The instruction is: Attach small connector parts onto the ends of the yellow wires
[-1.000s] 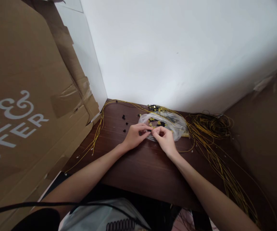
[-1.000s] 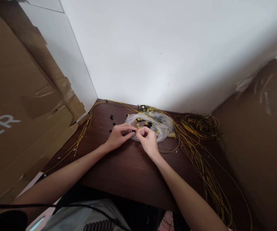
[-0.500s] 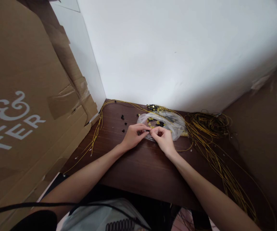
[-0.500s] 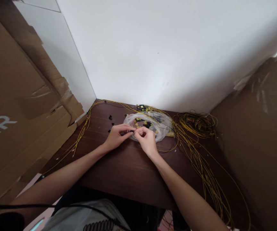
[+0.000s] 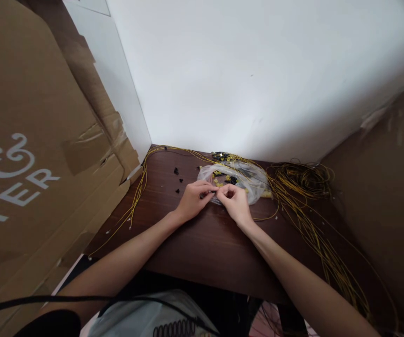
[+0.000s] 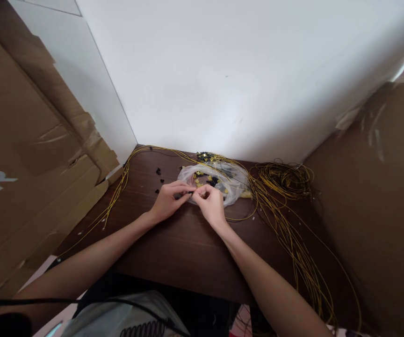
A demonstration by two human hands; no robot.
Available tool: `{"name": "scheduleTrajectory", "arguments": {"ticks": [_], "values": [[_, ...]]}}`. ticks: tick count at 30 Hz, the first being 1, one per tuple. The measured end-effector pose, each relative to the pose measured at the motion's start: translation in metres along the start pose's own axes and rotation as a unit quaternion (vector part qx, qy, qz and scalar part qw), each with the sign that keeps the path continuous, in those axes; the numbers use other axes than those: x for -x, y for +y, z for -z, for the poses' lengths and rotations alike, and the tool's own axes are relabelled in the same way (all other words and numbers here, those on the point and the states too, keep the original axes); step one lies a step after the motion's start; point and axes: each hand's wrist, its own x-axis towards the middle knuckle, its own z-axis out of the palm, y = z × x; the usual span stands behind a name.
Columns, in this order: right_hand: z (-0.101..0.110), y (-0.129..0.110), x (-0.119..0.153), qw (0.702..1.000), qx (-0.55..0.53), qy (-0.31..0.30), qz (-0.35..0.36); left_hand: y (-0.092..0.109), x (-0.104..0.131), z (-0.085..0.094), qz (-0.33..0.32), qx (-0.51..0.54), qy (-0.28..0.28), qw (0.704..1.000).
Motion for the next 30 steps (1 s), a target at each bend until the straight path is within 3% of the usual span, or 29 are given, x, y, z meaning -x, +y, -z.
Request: {"name": "scheduleTrajectory", "arguments": {"ticks": [17,24,30], "values": [[0.010,-0.002,-0.007,0.995,-0.042,-0.089,-0.029,-0.002,-0.003,0.002,0.029,0.001,-0.002,1.000],[0.009,-0.005,-0.006,0.997,-0.052,-0.058,-0.028,-0.005,-0.003,0.002,0.059,0.016,-0.002,0.998],[0.008,-0.005,-0.007,0.989,-0.135,-0.024,-0.061,-0.003,-0.004,0.002,0.044,0.019,-0.010,0.999]]}}
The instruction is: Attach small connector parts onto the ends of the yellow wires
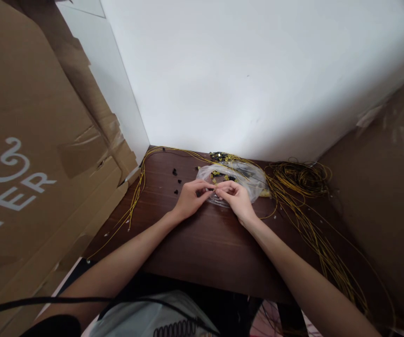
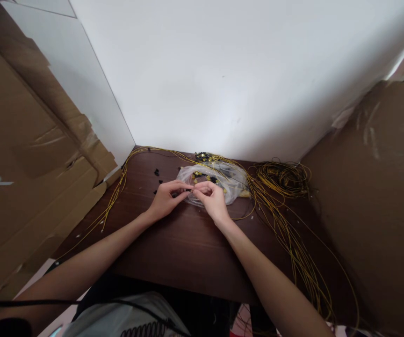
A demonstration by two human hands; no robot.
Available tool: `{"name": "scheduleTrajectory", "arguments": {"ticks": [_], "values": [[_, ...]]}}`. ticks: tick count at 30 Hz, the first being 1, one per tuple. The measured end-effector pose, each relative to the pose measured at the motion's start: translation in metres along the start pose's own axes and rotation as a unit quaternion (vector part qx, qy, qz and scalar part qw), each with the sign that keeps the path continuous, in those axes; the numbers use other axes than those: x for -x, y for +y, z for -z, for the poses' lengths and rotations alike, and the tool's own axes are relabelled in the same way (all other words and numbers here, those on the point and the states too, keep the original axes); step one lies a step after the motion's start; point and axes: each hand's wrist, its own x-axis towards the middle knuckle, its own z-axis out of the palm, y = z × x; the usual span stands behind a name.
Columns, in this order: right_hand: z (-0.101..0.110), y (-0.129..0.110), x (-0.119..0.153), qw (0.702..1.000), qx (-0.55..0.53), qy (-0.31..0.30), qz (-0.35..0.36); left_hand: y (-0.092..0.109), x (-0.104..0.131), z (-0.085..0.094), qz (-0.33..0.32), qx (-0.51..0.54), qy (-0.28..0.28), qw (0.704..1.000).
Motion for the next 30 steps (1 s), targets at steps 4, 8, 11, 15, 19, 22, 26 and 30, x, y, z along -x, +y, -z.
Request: {"name": "scheduleTrajectory", "arguments": {"ticks": [4,8,11,15,19,22,26,30], "values": [[-0.001,0.002,-0.001,1.000,-0.013,0.009,0.002,0.000,0.000,0.000,-0.002,0.005,-0.011,1.000],[-0.002,0.004,-0.001,1.000,-0.009,0.019,0.014,0.001,0.000,-0.001,0.004,0.013,-0.017,1.000],[-0.003,0.005,0.000,0.999,-0.006,0.027,0.025,0.001,0.000,-0.001,0.005,0.014,-0.017,1.000],[-0.005,0.006,0.003,0.998,0.002,0.034,0.050,0.001,0.001,-0.002,-0.001,0.011,-0.014,1.000],[-0.008,0.006,0.006,0.997,0.022,0.034,0.059,0.001,0.002,-0.002,-0.008,0.015,-0.011,1.000],[-0.009,0.006,0.007,0.997,0.031,0.038,0.064,0.001,0.002,-0.002,-0.005,0.022,-0.006,1.000],[-0.011,0.007,0.008,0.996,0.036,0.046,0.071,0.003,0.001,-0.002,0.005,0.022,-0.007,1.000],[-0.013,0.008,0.009,0.995,0.026,0.052,0.084,0.003,0.001,-0.001,0.005,0.013,-0.006,1.000]]}}
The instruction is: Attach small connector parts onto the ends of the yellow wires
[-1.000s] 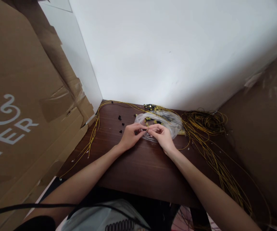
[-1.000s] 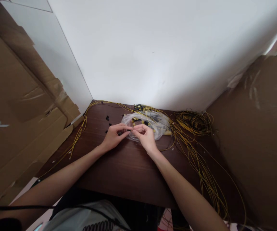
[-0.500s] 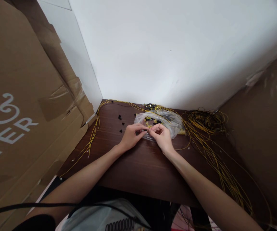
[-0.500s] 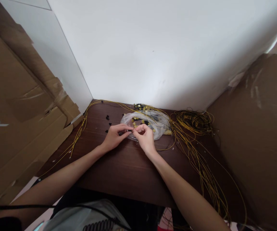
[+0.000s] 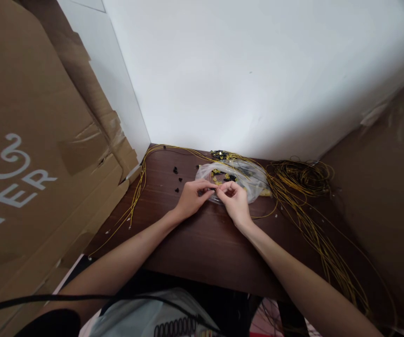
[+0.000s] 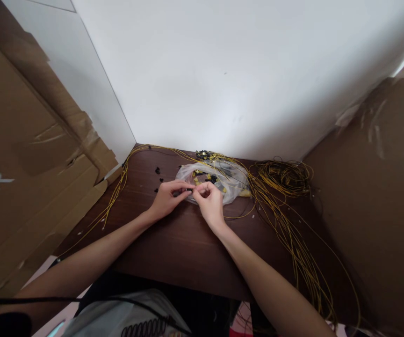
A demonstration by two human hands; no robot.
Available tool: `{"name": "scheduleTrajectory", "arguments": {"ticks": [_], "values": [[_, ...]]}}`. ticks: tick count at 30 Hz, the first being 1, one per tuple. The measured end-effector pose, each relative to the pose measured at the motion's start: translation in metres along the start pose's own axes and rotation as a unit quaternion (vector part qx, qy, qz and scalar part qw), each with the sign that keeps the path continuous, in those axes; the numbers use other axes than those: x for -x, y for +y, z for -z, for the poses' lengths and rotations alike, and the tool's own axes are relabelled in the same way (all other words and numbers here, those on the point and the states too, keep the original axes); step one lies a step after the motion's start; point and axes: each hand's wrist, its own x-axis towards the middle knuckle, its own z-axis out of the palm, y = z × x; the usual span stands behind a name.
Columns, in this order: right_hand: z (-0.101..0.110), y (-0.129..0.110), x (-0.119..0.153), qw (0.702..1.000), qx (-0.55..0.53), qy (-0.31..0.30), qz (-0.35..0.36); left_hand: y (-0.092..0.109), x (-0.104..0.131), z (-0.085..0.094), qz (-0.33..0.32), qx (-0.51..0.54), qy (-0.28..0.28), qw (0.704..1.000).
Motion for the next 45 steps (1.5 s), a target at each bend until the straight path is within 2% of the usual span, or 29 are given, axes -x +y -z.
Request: {"name": "scheduleTrajectory", "arguments": {"ticks": [8,17,25,32,45], "values": [[-0.0019,0.0027,0.0011,1.000,0.010,0.022,0.009,-0.0010,0.0007,-0.0007,-0.008,-0.004,0.000,1.000],[0.0021,0.0016,-0.0032,1.000,-0.005,-0.013,0.007,0.0001,-0.0003,-0.0005,-0.013,-0.012,0.010,1.000],[0.0031,-0.0006,-0.0041,0.999,-0.033,-0.013,-0.027,-0.0005,-0.0001,-0.0001,-0.020,-0.008,0.009,1.000],[0.0031,0.0005,-0.0050,0.999,-0.031,-0.019,-0.015,-0.0021,-0.0001,-0.0005,-0.029,-0.011,0.006,1.000],[0.0020,0.0051,-0.0006,0.997,0.058,-0.003,0.042,-0.0047,0.0033,-0.0036,-0.119,-0.068,-0.014,0.990]]}}
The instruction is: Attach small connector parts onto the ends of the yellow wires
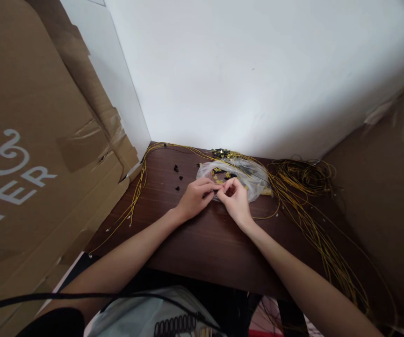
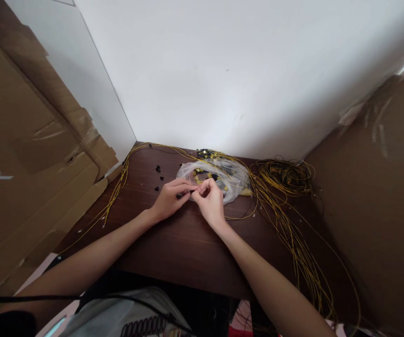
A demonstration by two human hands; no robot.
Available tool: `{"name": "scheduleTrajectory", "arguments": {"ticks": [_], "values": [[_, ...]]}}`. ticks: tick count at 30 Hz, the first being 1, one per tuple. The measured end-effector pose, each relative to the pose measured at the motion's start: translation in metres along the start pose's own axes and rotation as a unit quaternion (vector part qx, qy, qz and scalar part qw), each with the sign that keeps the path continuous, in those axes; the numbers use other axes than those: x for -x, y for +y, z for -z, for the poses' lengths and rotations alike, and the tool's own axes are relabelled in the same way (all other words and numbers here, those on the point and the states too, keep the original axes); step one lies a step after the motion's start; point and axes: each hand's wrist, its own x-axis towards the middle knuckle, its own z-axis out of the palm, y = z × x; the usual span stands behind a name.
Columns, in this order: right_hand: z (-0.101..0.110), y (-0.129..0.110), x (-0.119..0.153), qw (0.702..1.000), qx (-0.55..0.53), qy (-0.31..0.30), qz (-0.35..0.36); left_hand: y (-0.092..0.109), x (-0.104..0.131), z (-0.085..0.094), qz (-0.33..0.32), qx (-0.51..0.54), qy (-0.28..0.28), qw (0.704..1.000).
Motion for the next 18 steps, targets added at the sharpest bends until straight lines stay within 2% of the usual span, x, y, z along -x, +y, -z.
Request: {"name": "scheduleTrajectory", "arguments": {"ticks": [6,18], "values": [[0.0005,-0.0024,0.0017,0.999,0.033,-0.002,0.024,-0.0012,0.0017,0.0001,-0.022,-0.025,0.012,0.999],[0.0038,-0.0037,-0.0014,0.998,0.013,-0.036,0.044,-0.0009,0.0001,0.0020,0.021,0.005,0.022,1.000]]}}
